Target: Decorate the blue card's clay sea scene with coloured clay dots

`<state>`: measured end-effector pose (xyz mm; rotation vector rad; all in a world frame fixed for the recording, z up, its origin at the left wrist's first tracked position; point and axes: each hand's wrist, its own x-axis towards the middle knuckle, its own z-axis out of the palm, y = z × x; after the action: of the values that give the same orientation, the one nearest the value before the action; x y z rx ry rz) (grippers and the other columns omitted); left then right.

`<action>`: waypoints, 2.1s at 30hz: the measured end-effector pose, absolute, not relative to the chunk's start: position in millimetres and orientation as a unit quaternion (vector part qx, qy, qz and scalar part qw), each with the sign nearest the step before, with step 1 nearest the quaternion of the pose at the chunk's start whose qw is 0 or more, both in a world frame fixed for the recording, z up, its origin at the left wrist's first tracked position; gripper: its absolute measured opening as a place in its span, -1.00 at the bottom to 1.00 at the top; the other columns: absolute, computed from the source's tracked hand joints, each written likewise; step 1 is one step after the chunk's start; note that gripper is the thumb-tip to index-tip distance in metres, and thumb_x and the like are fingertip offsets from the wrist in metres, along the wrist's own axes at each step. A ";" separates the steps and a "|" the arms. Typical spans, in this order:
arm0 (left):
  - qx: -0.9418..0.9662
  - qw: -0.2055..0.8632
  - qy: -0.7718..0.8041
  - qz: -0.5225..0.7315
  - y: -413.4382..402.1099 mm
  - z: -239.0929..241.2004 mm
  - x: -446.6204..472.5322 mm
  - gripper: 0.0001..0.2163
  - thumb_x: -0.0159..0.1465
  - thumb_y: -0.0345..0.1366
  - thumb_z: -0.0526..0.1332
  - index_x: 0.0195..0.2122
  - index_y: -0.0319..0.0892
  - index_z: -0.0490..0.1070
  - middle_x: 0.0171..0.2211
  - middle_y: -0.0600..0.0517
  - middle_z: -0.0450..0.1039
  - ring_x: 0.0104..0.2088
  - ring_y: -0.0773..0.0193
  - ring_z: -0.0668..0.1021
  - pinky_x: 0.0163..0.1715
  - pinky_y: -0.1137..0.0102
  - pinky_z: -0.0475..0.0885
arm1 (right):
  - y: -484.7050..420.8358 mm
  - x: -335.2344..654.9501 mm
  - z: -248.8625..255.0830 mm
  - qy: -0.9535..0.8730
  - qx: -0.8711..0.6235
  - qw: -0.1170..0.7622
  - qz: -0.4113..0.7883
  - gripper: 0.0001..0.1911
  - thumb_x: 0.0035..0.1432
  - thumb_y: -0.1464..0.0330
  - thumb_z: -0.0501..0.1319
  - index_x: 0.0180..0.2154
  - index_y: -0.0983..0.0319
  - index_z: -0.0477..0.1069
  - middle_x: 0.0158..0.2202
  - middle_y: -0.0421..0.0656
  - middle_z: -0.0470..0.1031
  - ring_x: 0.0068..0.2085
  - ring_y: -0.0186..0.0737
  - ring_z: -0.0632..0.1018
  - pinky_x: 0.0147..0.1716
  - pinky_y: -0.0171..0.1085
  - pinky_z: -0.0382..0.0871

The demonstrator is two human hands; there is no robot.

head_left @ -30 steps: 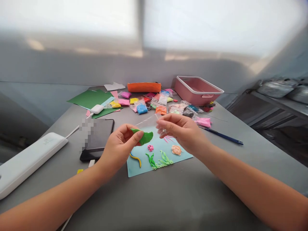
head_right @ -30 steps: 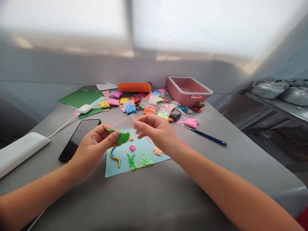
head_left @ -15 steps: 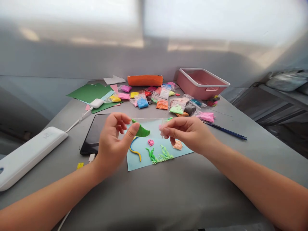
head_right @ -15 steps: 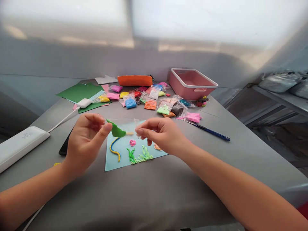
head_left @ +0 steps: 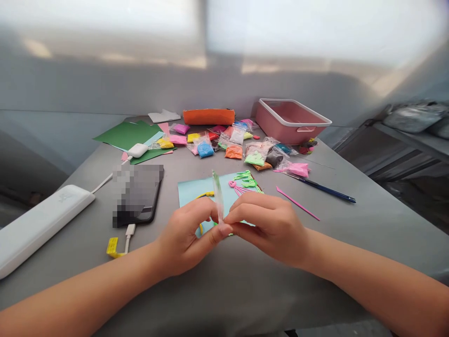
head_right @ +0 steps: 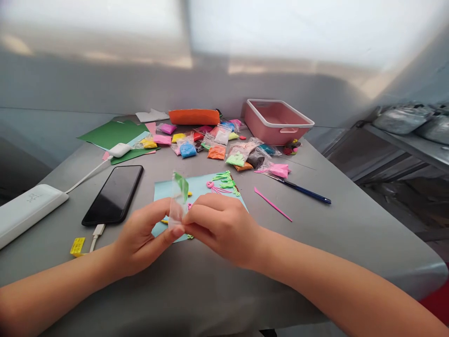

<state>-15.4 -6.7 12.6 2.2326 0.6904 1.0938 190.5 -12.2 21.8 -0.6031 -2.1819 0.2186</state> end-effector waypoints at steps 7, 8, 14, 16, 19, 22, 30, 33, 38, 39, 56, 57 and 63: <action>0.861 0.249 0.239 0.372 -8.5 20.6 -15.8 -0.82 0.39 -0.45 0.05 -0.37 -0.11 0.24 -0.49 0.13 0.28 -0.50 0.33 0.31 -0.44 0.44 0.30 | -8.4 192.7 32.1 -0.824 -0.263 0.386 0.321 -0.79 0.27 0.38 0.33 -0.41 0.23 0.39 -0.47 -0.26 0.49 -0.46 -0.42 0.42 -0.44 -0.41 0.35; 0.862 0.253 0.234 0.372 -8.6 21.9 -15.9 -0.83 0.38 -0.45 0.05 -0.37 -0.10 0.22 -0.50 0.13 0.26 -0.50 0.32 0.30 -0.45 0.43 0.30 | -8.3 192.6 34.0 -0.813 -0.261 0.376 0.360 -0.77 0.28 0.38 0.32 -0.42 0.22 0.36 -0.45 -0.26 0.48 -0.43 -0.41 0.43 -0.42 -0.40 0.36; 0.855 0.300 0.228 0.356 -10.3 29.4 -18.5 -0.86 0.36 -0.43 0.05 -0.34 -0.08 0.25 -0.52 0.10 0.31 -0.52 0.30 0.30 -0.47 0.40 0.30 | -5.6 192.1 40.0 -0.771 -0.224 0.352 0.481 -0.73 0.36 0.36 0.19 -0.42 0.20 0.22 -0.40 -0.21 0.42 -0.37 -0.34 0.43 -0.40 -0.34 0.39; 0.850 0.293 0.243 0.365 -10.6 29.7 -18.3 -0.86 0.35 -0.43 0.07 -0.35 -0.09 0.28 -0.53 0.09 0.33 -0.53 0.31 0.32 -0.48 0.40 0.30 | -4.4 192.5 37.3 -0.790 -0.238 0.362 0.434 -0.75 0.37 0.36 0.17 -0.40 0.19 0.23 -0.40 -0.19 0.46 -0.38 -0.34 0.46 -0.42 -0.34 0.39; 0.836 0.246 0.295 0.392 -10.4 27.2 -15.7 -0.79 0.32 -0.42 0.09 -0.48 -0.09 0.21 -0.60 0.14 0.24 -0.59 0.35 0.27 -0.53 0.42 0.25 | -5.1 194.0 30.6 -0.864 -0.248 0.403 0.169 -0.79 0.31 0.52 0.16 -0.38 0.19 0.26 -0.44 -0.20 0.47 -0.43 -0.35 0.43 -0.44 -0.34 0.35; 0.815 0.229 0.354 0.398 -11.4 24.7 -12.2 -0.72 0.34 -0.38 0.08 -0.55 -0.10 0.18 -0.64 0.16 0.22 -0.61 0.38 0.27 -0.55 0.44 0.23 | -9.3 195.6 26.9 -0.885 -0.220 0.407 -0.059 -0.75 0.25 0.64 0.10 -0.32 0.19 0.38 -0.44 -0.18 0.48 -0.44 -0.34 0.43 -0.44 -0.32 0.36; 0.861 0.197 0.268 0.386 -21.3 23.6 -7.8 -0.77 0.32 -0.46 0.10 -0.48 -0.10 0.21 -0.60 0.16 0.24 -0.58 0.36 0.28 -0.55 0.45 0.27 | -20.5 189.6 24.2 -0.877 -0.251 0.386 -0.139 -0.81 0.31 0.53 0.19 -0.09 0.30 0.52 -0.13 0.07 0.66 -0.15 -0.07 0.67 -0.15 -0.13 0.65; 0.839 0.221 0.250 0.429 -21.1 21.5 -10.6 -0.86 0.32 -0.45 0.16 -0.36 -0.09 0.29 -0.50 0.12 0.35 -0.49 0.33 0.39 -0.43 0.43 0.36 | -17.1 190.4 25.3 -0.863 -0.273 0.424 -0.012 -0.81 0.35 0.52 0.16 -0.14 0.28 0.56 -0.25 -0.04 0.68 -0.25 -0.20 0.68 -0.24 -0.26 0.64; 0.680 0.289 0.366 0.565 -8.8 18.3 -17.4 -0.71 0.23 -0.29 0.38 -0.10 -0.03 0.31 0.00 -0.03 0.43 -0.04 0.19 0.50 -0.08 0.29 0.41 | -6.6 195.3 30.8 -0.770 -0.317 0.486 0.267 -0.66 0.35 0.54 0.11 -0.04 0.17 0.60 -0.38 -0.21 0.58 -0.35 -0.37 0.63 -0.33 -0.36 0.58; 0.655 0.336 0.379 0.560 -5.8 18.8 -18.2 -0.64 0.20 -0.26 0.42 -0.06 -0.02 0.29 0.08 -0.05 0.41 -0.01 0.19 0.51 -0.10 0.30 0.43 | -5.2 195.5 30.9 -0.743 -0.321 0.491 0.322 -0.67 0.34 0.52 0.13 -0.04 0.14 0.61 -0.39 -0.23 0.56 -0.36 -0.39 0.62 -0.35 -0.37 0.58; 0.513 0.647 0.378 0.419 -3.7 34.0 -12.4 -0.74 0.01 -0.24 0.57 -0.45 -0.12 0.50 -0.54 0.12 0.52 -0.55 0.36 0.51 -0.53 0.45 0.47 | 8.7 207.1 32.1 -0.848 -0.223 0.391 0.280 -0.72 0.33 0.39 0.27 0.03 0.09 0.59 -0.41 -0.23 0.61 -0.38 -0.36 0.58 -0.35 -0.35 0.51; 0.511 0.651 0.377 0.416 -4.6 34.5 -11.7 -0.75 0.00 -0.24 0.58 -0.47 -0.12 0.51 -0.55 0.12 0.52 -0.55 0.36 0.52 -0.52 0.44 0.47 | 8.5 206.6 31.8 -0.848 -0.224 0.395 0.274 -0.73 0.33 0.36 0.28 0.03 0.09 0.59 -0.41 -0.23 0.62 -0.39 -0.35 0.59 -0.34 -0.34 0.51; 0.492 0.675 0.366 0.411 -6.7 34.2 -9.5 -0.83 0.07 -0.23 0.54 -0.40 -0.12 0.61 -0.47 0.09 0.58 -0.42 0.35 0.58 -0.33 0.45 0.55 | 9.3 207.6 29.7 -0.865 -0.235 0.389 0.211 -0.65 0.32 0.45 0.27 0.10 0.08 0.55 -0.34 -0.20 0.65 -0.36 -0.35 0.60 -0.36 -0.36 0.50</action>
<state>-9.5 -6.7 34.2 1.1056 0.8227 0.9240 207.6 9.3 29.7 -0.5981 -2.1995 0.5360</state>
